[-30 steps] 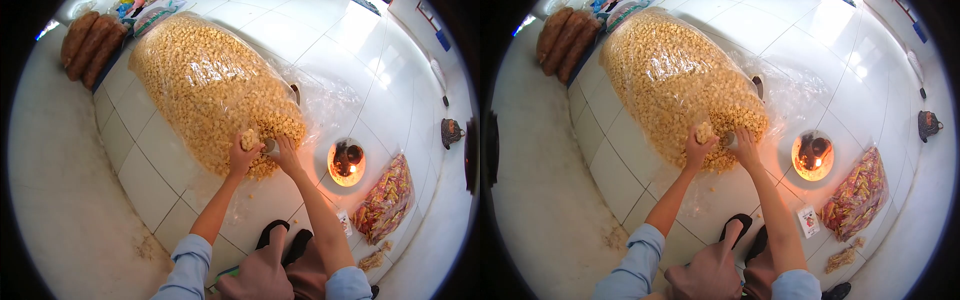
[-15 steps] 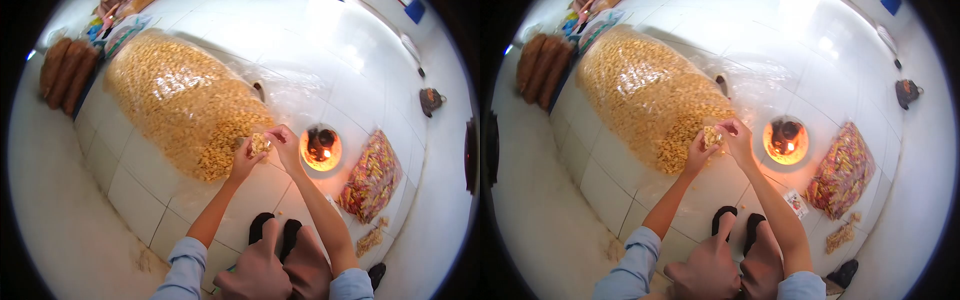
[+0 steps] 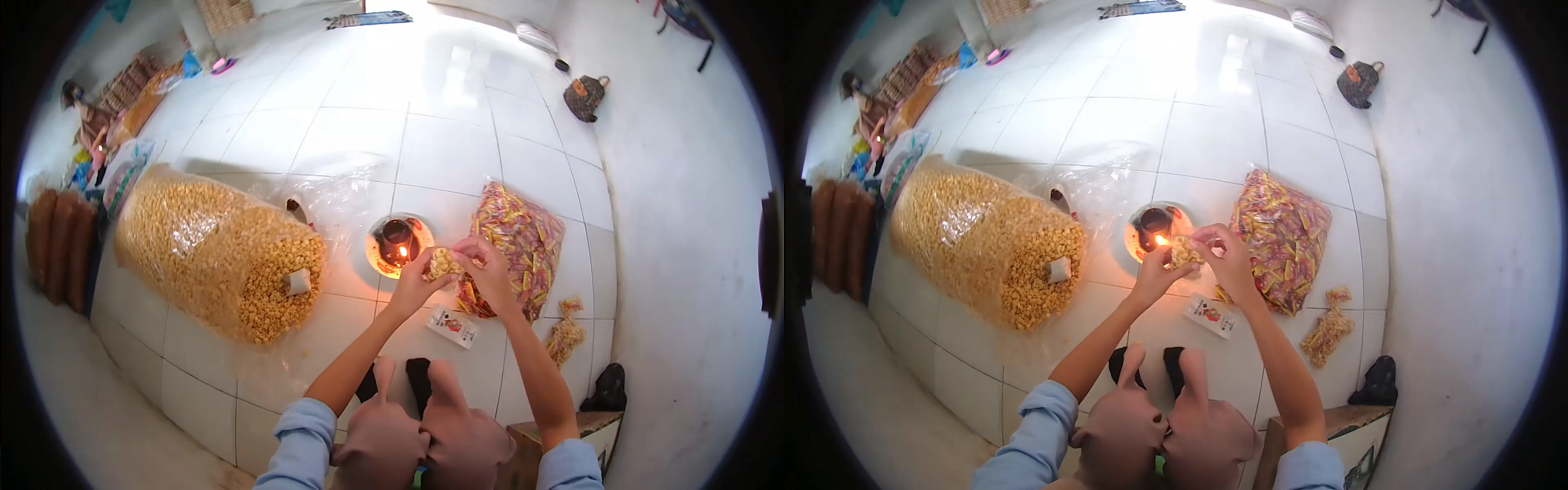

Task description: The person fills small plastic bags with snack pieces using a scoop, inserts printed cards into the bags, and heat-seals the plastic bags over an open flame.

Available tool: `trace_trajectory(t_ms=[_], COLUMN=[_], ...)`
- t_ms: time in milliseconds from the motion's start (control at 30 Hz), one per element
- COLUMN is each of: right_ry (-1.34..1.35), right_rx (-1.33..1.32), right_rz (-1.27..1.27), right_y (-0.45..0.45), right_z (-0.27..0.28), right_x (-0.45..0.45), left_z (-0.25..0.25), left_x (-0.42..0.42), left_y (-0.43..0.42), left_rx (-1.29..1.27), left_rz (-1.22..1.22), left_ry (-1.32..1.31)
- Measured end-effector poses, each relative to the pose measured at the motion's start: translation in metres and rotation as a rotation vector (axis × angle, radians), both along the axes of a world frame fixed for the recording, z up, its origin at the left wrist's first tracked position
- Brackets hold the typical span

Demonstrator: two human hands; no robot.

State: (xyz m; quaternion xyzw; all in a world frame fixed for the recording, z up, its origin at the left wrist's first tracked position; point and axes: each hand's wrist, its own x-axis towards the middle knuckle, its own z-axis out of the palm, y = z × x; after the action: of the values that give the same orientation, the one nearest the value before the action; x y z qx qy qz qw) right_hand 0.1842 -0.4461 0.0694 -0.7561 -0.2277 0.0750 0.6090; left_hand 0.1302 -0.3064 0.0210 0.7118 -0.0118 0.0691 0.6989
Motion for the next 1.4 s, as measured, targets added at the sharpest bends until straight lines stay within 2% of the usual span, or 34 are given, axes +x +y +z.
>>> trace_trajectory(t_ms=[67, 133, 167, 233, 267, 333, 400, 467, 500, 533, 600, 767, 833, 900, 933, 1000, 1067, 1100, 1167, 1200, 1267, 1400], right_ry=[-0.005, 0.126, 0.129, 0.207, 0.222, 0.254, 0.267, 0.029, 0.106, 0.117, 0.044, -0.133, -0.22, -0.168, -0.176, -0.157, -0.294, -0.296, -0.379, -0.386, -0.453, -0.457], right_rx=[0.036, 0.245, 0.257, 0.126, 0.126, -0.124, -0.198, -0.588, -0.709, -0.702, -0.905, -0.89, -0.874, -0.616, -0.617, -0.284, -0.267, -0.271, -0.408, -0.41, -0.462, -0.534], right_rz=[0.0, -0.122, -0.141, -0.295, -0.311, -0.306, -0.295, -0.326, -0.349, -0.345, -0.417, -0.514, -0.533, -0.554, -0.55, -0.473, -0.269, -0.269, 0.035, 0.04, 0.249, 0.297], right_y=[-0.022, -0.041, -0.052, -0.074, -0.082, -0.095, -0.105, -0.107, -0.102, -0.096, -0.086, -0.081, -0.082, -0.09, -0.092, -0.097, -0.1, -0.098, -0.09, -0.087, -0.08, -0.068], right_z=[-0.005, -0.023, -0.039, -0.08, -0.102, -0.145, -0.188, -0.22, -0.223, -0.225, -0.228, -0.239, -0.226, -0.192, -0.169, -0.111, -0.048, -0.018, 0.026, 0.03, 0.038, 0.042], right_x=[0.005, 0.013, 0.018, 0.028, 0.03, 0.028, 0.023, 0.017, 0.015, 0.012, 0.01, 0.009, 0.015, 0.019, 0.023, 0.032, 0.044, 0.048, 0.059, 0.067, 0.081, 0.086], left_z=[-0.008, -0.018, -0.024, -0.056, -0.076, -0.1, -0.119, -0.13, -0.134, -0.136, -0.136, -0.137, -0.135, -0.127, -0.12, -0.106, -0.099, -0.097, -0.095, -0.095, -0.095, -0.087], left_x=[0.008, 0.015, 0.015, 0.022, 0.024, 0.026, 0.025, 0.02, 0.017, 0.015, 0.013, 0.016, 0.02, 0.019, 0.019, 0.02, 0.019, 0.02, 0.02, 0.021, 0.022, 0.021], left_y=[-0.017, -0.033, -0.034, -0.045, -0.05, -0.059, -0.066, -0.069, -0.07, -0.07, -0.07, -0.064, -0.059, -0.055, -0.054, -0.054, -0.053, -0.052, -0.053, -0.054, -0.055, -0.055], left_rx=[0.101, -0.043, 0.175, 0.129, 0.071, 0.008, -0.065, -0.042, -0.049, -0.053, -0.027, -0.01, 0.048, 0.097, 0.147, 0.115, 0.086, 0.091, 0.089, 0.058, 0.03, 0.015], left_rz=[-0.015, 0.042, 0.049, 0.025, 0.023, 0.016, 0.123, 0.127, 0.11, 0.092, 0.088, 0.034, 0.041, 0.046, 0.043, 0.034, 0.018, -0.005, -0.022, -0.011, 0.008, 0.002], left_ry=[0.044, -0.003, 0.094, 0.111, 0.128, 0.156, 0.172, 0.193, 0.199, 0.202, 0.195, 0.191, 0.145, 0.122, 0.106, 0.079, 0.057, 0.063, 0.064, 0.043, 0.01, -0.029])
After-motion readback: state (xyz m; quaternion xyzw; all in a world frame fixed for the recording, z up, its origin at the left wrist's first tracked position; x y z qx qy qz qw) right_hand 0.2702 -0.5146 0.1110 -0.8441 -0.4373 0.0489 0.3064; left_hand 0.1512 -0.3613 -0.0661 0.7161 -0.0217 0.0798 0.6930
